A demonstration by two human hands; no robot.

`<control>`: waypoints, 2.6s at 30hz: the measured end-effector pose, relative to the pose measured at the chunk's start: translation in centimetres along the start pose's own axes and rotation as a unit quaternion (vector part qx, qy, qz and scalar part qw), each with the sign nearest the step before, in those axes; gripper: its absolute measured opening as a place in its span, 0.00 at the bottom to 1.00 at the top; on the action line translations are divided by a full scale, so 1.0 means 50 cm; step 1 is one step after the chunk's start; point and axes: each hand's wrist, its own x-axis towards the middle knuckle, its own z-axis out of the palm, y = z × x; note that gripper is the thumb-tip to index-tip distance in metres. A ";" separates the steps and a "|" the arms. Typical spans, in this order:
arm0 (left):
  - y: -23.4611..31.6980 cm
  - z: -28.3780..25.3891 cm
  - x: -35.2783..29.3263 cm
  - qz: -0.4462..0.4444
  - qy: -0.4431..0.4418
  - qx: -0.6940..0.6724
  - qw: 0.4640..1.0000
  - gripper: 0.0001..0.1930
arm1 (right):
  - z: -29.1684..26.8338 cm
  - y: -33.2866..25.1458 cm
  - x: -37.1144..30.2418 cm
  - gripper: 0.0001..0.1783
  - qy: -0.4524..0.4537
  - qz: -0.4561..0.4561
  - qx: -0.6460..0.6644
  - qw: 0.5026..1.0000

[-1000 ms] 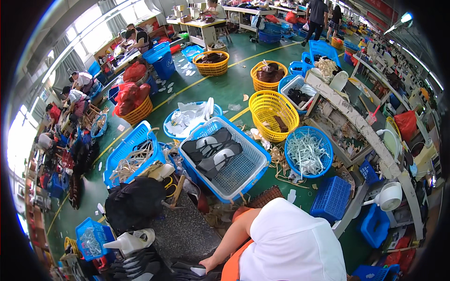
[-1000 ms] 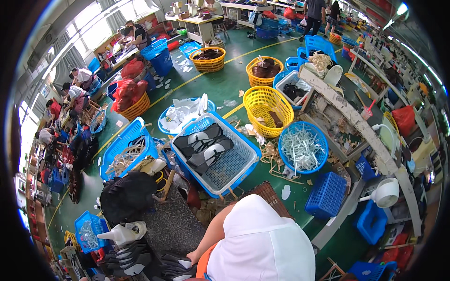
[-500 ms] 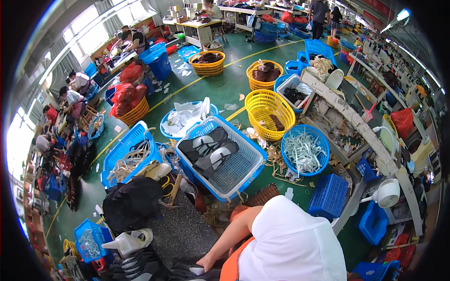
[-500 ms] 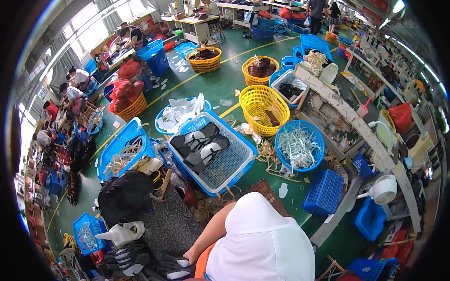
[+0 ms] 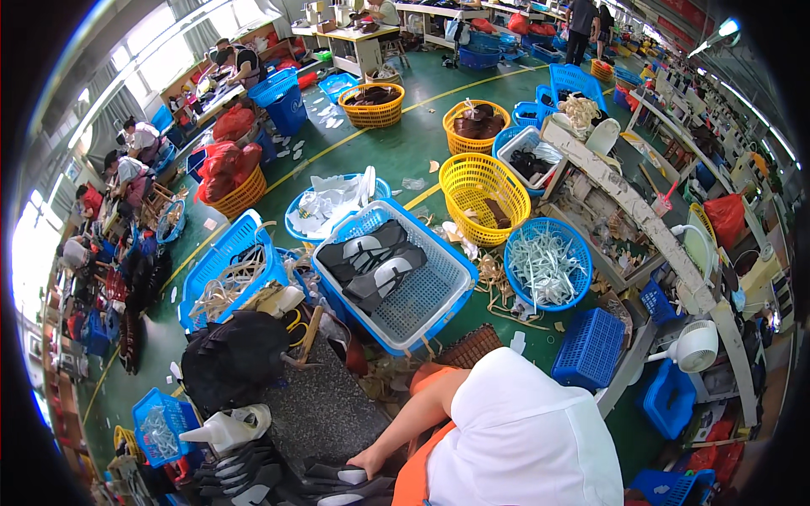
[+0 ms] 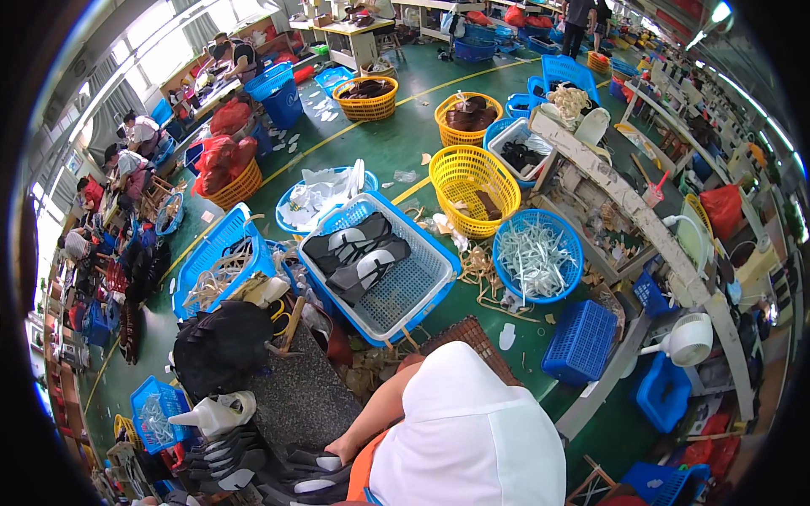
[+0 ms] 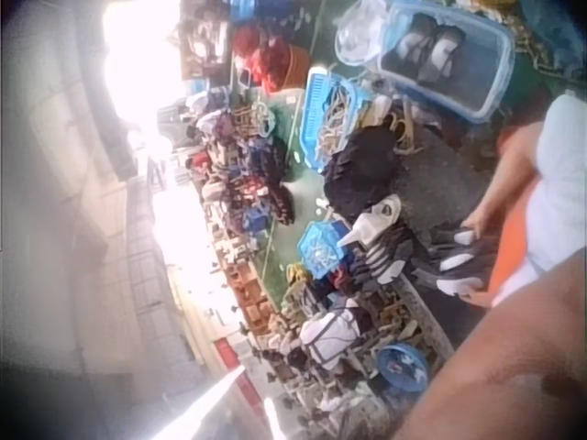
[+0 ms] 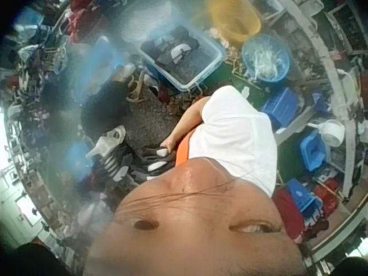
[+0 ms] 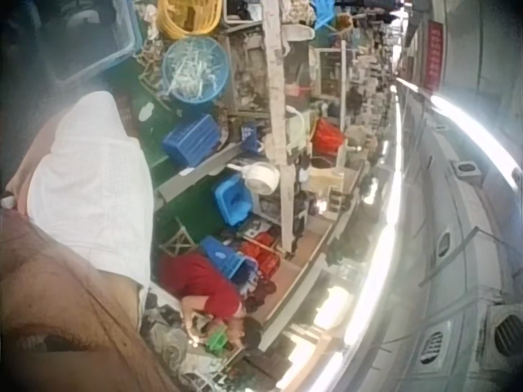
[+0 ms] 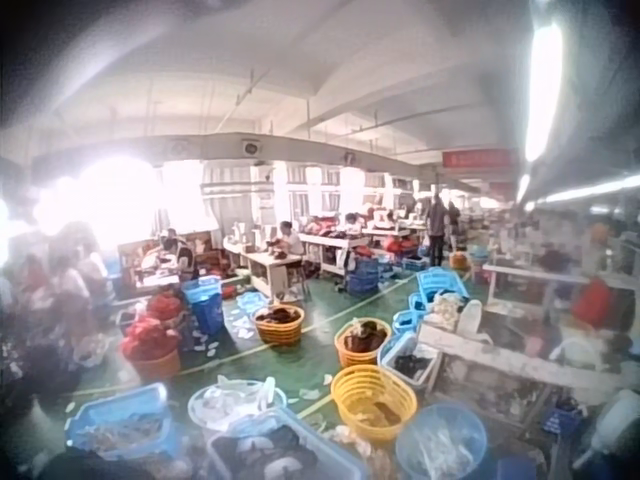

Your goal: The person places shoe upper pieces onto a workbench from a basket, then applies glue to each piece using a small brush dipped into an adhesive dispenser and stacks them together.

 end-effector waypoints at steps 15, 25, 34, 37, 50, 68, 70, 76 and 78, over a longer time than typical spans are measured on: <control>0.005 -0.051 -0.025 -0.009 0.061 -0.006 0.998 0.33 | -0.059 -0.006 -0.029 0.57 -0.025 0.046 -0.091 0.994; 0.046 -0.156 -0.073 -0.018 0.140 -0.031 0.990 0.33 | -0.023 -0.177 -0.056 0.55 -0.012 -0.040 -0.147 0.988; -0.093 -0.206 -0.103 0.006 0.018 -0.521 0.853 0.28 | -0.003 -0.451 -0.079 0.42 -0.123 -0.046 -0.498 0.857; -0.091 -0.227 -0.099 0.053 0.030 -0.602 0.796 0.26 | -0.059 -0.622 -0.163 0.18 0.010 -0.317 -0.210 0.925; -0.073 -0.242 -0.101 0.110 0.111 -0.641 0.752 0.24 | -0.019 -0.750 -0.319 0.20 0.013 -0.866 -0.155 0.474; -0.050 -0.145 -0.009 0.058 0.130 -0.562 0.815 0.24 | -0.131 -0.657 -0.206 0.25 0.114 -0.929 -0.083 0.342; -0.039 -0.122 0.009 0.041 0.178 -0.533 0.826 0.24 | -0.167 -0.566 -0.120 0.25 0.088 -0.672 -0.223 0.700; -0.048 -0.062 0.113 0.158 0.224 -0.345 0.898 0.24 | -0.191 -0.199 0.100 0.27 -0.122 -0.073 -0.077 0.987; -0.074 -0.052 0.171 0.155 0.216 -0.363 0.893 0.22 | -0.232 -0.141 0.121 0.26 -0.062 -0.087 -0.028 0.994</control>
